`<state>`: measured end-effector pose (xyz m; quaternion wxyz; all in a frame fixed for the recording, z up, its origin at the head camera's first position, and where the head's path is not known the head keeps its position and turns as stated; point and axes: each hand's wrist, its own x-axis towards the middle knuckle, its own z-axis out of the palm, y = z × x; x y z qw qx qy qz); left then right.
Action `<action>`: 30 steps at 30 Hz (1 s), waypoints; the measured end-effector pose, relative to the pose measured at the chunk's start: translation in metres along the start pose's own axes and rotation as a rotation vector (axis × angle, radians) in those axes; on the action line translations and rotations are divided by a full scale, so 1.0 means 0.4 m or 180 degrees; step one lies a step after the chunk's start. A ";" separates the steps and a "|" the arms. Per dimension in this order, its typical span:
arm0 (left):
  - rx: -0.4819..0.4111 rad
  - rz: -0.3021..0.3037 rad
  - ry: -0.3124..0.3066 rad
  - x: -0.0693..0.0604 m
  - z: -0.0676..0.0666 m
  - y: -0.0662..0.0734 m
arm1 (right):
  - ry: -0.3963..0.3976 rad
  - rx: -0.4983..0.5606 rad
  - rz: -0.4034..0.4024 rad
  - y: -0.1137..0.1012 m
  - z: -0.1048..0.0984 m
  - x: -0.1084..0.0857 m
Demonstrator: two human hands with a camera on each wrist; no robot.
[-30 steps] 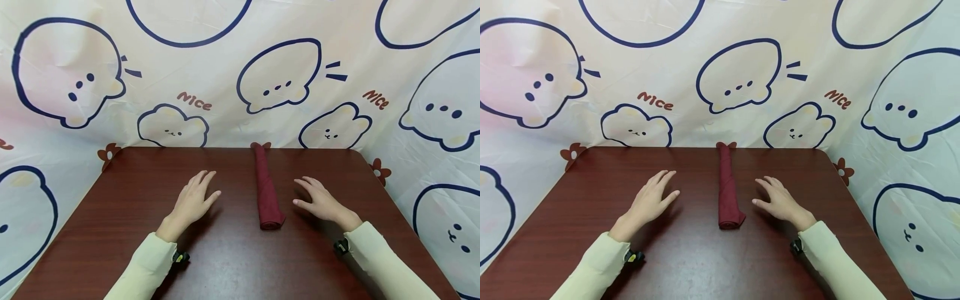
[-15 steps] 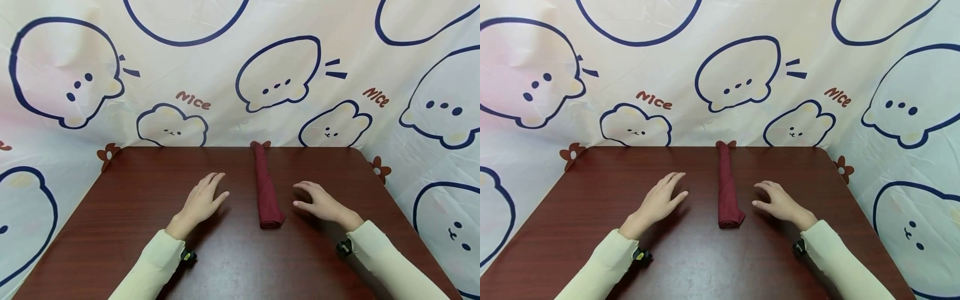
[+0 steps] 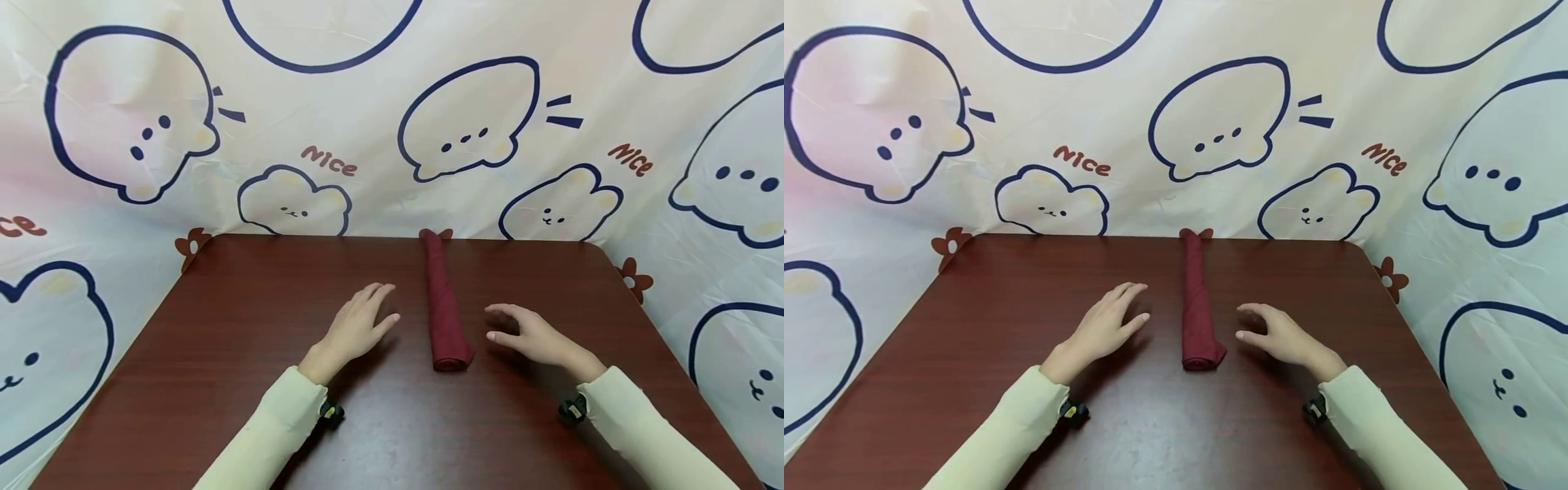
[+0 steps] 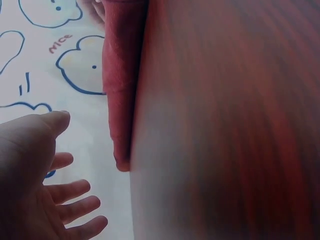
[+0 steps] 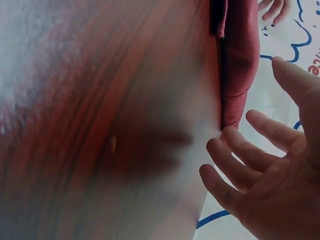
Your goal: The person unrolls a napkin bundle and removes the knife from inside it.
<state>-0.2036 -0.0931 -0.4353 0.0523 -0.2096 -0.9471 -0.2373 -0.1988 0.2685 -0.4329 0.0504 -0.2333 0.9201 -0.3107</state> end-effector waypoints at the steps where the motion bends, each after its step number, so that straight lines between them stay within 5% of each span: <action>1: -0.0003 0.0021 -0.0007 0.003 0.004 0.004 | -0.0023 0.0034 0.0002 0.001 0.002 0.001; 19: -0.0469 0.0236 -0.0328 0.037 0.023 0.070 | -0.0320 0.0533 -0.0166 -0.002 0.036 0.005; 30: -0.0506 0.0262 -0.0410 0.052 0.039 0.097 | -0.0424 0.0663 -0.0166 -0.010 0.066 0.024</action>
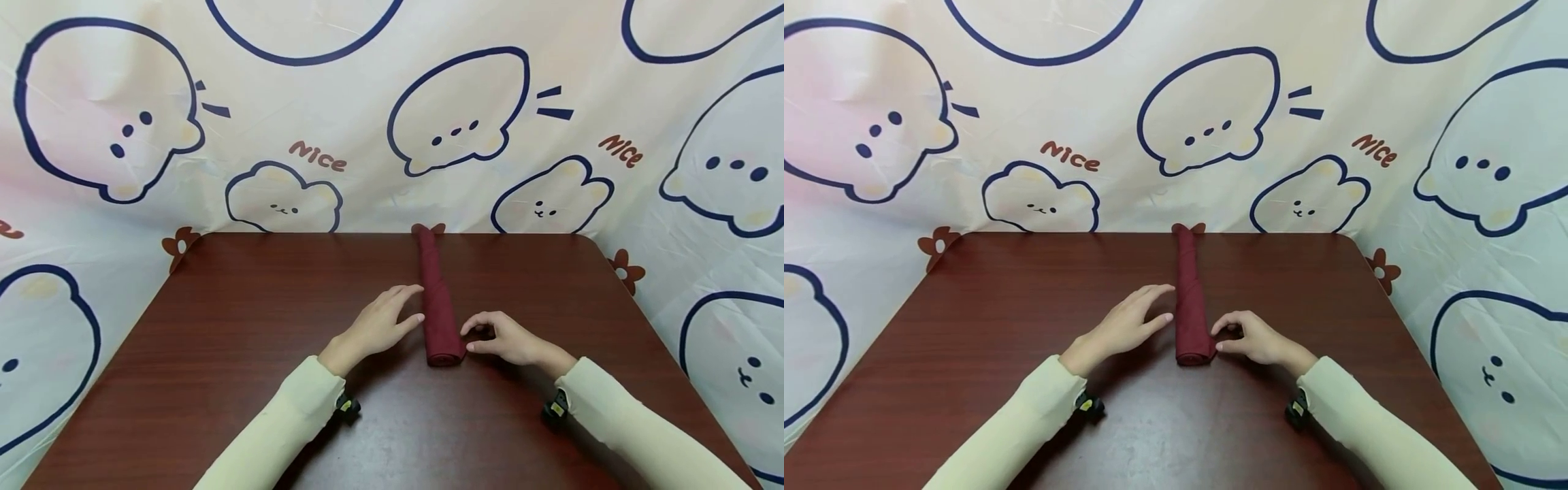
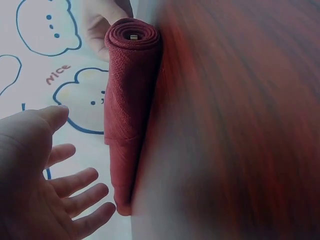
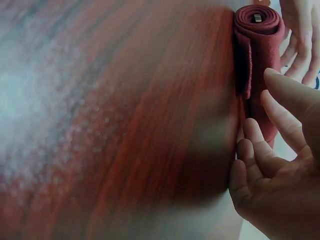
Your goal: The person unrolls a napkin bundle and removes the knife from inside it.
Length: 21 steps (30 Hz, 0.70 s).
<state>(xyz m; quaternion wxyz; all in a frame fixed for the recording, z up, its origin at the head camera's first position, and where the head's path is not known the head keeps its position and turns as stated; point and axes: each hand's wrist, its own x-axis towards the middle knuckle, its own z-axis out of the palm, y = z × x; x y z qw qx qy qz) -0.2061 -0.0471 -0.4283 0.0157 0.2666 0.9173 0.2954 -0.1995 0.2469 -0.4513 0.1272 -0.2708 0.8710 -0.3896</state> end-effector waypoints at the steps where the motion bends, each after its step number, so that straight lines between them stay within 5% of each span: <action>1: -0.0004 -0.0004 -0.0006 0.001 0.002 0.001 | 0.0008 -0.0027 0.0002 0.001 0.001 0.002; 10: -0.0052 -0.0008 -0.0043 0.014 0.009 0.004 | -0.0055 0.0018 -0.0050 0.007 0.004 0.028; 21: -0.0038 -0.0016 -0.0109 0.020 0.015 0.009 | -0.0075 -0.0368 0.0140 0.010 -0.004 0.031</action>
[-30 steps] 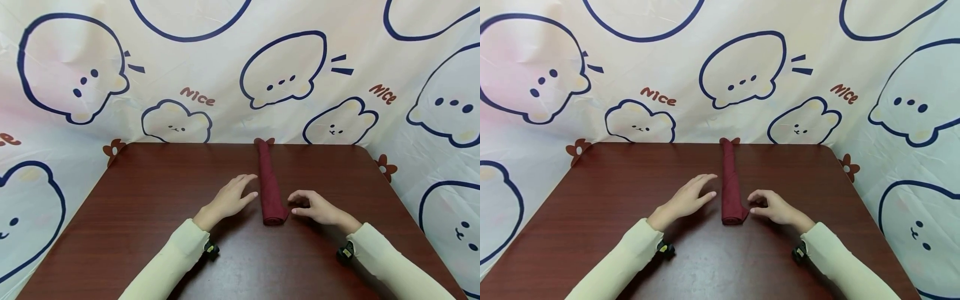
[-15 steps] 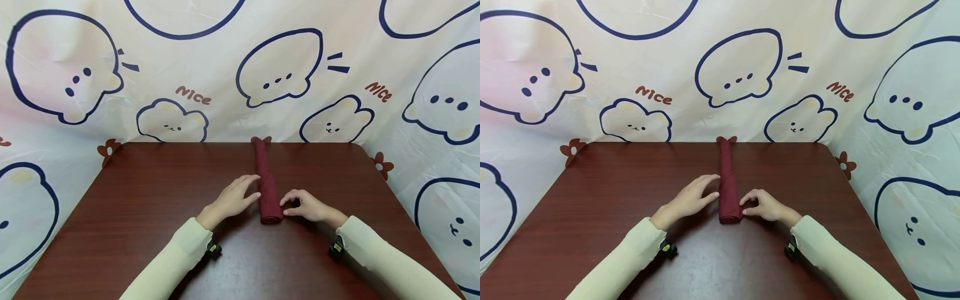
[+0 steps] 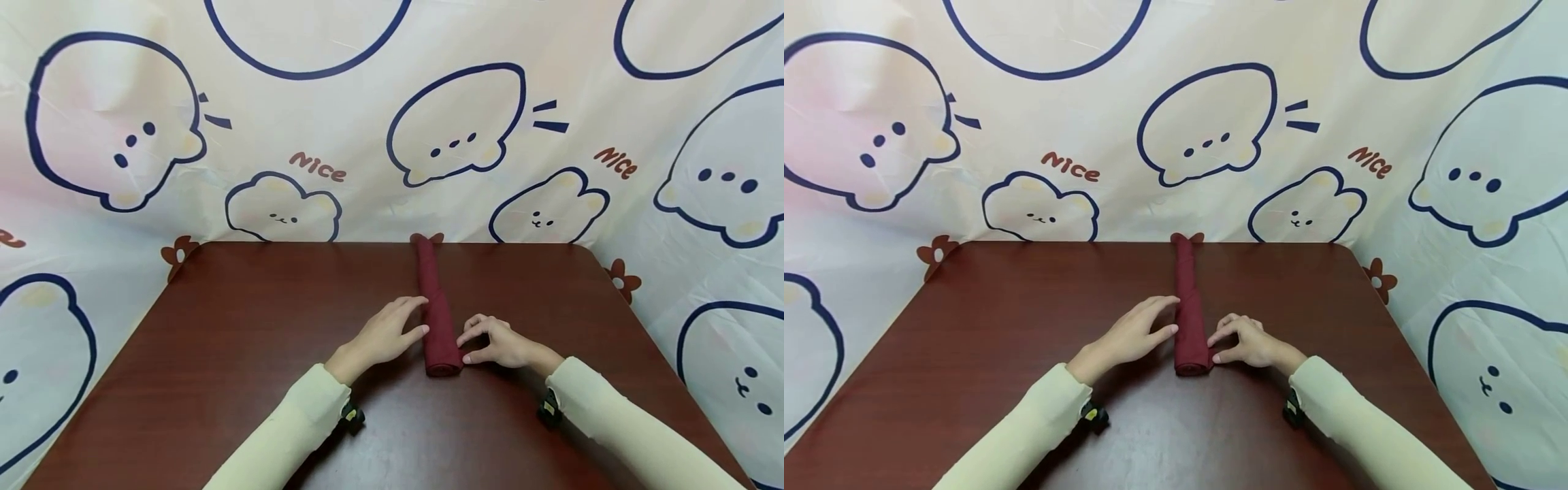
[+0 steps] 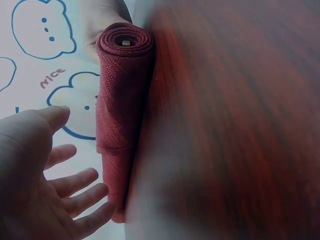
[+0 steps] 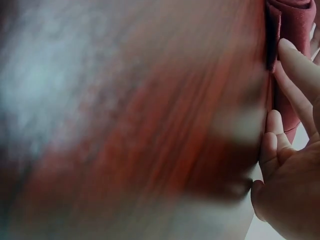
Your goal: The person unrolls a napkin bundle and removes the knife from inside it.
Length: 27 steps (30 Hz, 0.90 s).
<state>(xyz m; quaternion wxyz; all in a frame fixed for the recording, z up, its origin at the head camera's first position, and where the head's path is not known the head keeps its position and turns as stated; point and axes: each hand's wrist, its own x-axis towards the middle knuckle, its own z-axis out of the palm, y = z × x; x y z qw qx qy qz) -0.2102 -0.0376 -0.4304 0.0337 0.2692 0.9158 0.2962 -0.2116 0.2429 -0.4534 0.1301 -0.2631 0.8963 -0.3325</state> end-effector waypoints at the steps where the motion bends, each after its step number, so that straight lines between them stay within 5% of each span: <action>1: 0.0010 0.0004 -0.0002 -0.001 0.001 0.001 | -0.0010 -0.0001 -0.0002 0.001 0.001 -0.001; 15: -0.0001 0.0082 -0.0045 0.018 0.016 0.038 | -0.0010 -0.0008 -0.0007 0.013 0.006 0.001; 27: 0.0400 0.0277 -0.0240 0.037 0.038 0.052 | -0.0097 0.0058 -0.0060 0.025 0.001 0.004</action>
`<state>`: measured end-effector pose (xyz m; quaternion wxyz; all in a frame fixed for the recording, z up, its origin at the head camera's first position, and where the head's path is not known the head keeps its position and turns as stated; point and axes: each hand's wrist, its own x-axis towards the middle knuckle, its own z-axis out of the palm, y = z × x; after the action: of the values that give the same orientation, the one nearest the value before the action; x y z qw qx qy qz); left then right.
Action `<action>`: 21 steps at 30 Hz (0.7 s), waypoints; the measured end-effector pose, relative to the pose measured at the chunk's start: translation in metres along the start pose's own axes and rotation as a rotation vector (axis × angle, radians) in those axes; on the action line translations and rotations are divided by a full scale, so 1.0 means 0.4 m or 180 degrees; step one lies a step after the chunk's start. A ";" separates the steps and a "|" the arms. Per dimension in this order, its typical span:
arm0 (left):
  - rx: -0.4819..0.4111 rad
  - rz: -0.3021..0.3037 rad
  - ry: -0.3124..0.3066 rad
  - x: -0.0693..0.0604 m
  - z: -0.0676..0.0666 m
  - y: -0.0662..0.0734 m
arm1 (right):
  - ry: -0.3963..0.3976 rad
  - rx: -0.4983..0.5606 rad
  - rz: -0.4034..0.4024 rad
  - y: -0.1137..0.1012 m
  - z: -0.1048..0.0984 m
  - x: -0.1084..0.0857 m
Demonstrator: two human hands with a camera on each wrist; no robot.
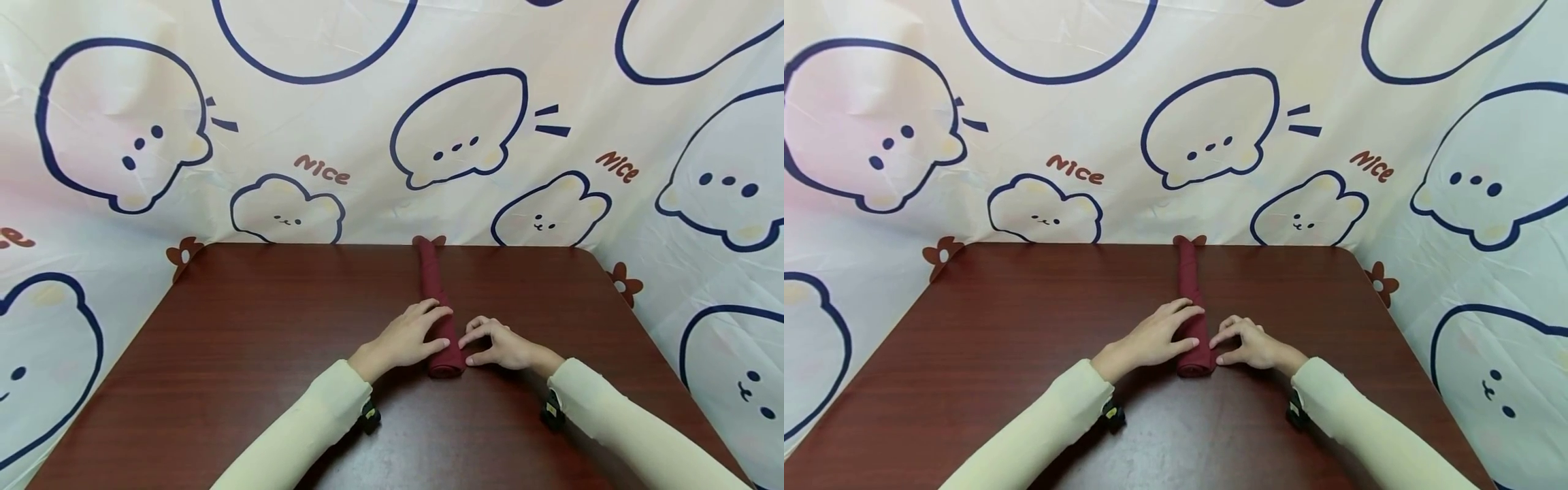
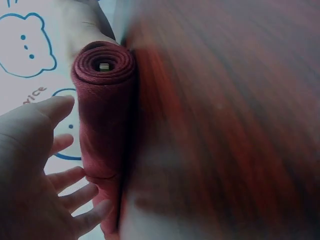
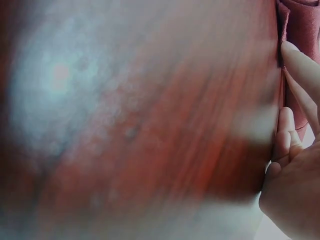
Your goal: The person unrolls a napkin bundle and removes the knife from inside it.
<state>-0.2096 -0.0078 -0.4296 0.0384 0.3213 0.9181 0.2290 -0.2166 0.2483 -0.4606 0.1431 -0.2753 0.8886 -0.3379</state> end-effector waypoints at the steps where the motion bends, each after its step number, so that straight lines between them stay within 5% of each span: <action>1: 0.0043 0.0002 -0.0027 0.001 0.002 -0.001 | -0.0005 -0.0007 0.0003 0.000 0.001 0.000; 11: 0.0541 0.0223 -0.0170 0.016 0.005 0.010 | 0.0026 -0.0024 -0.0072 -0.001 0.003 -0.001; 21: 0.0565 0.0159 -0.0309 0.007 0.012 0.000 | -0.0040 0.0023 -0.0062 0.000 0.002 0.000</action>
<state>-0.2106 -0.0042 -0.4334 0.0484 0.3570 0.9235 0.1318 -0.2163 0.2478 -0.4611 0.1464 -0.2855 0.8837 -0.3408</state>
